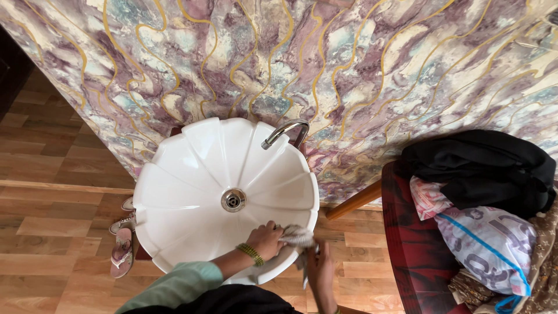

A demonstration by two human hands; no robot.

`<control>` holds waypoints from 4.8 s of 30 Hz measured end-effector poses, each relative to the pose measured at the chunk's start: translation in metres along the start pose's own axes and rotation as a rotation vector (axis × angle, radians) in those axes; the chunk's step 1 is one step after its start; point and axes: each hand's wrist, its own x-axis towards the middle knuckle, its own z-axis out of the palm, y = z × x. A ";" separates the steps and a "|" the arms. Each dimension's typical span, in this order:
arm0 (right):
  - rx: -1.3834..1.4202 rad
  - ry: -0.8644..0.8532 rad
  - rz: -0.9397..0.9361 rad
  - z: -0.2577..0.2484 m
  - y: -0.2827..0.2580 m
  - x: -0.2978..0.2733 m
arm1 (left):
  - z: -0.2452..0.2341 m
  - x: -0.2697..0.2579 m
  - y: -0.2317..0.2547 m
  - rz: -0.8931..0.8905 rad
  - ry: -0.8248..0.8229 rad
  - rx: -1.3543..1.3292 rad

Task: The person wipes the interior and exterior surfaces of a white flower-shaped pedestal sink using a cloth.

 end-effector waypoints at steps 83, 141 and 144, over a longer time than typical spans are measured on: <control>-0.089 0.022 0.002 0.001 -0.019 0.018 | 0.011 0.035 -0.009 0.034 0.127 0.055; -0.116 0.307 -0.016 0.045 -0.065 -0.109 | 0.016 -0.041 -0.048 0.199 0.087 0.053; -0.080 0.249 0.025 0.042 -0.066 -0.117 | -0.003 -0.071 -0.049 0.161 -0.028 0.063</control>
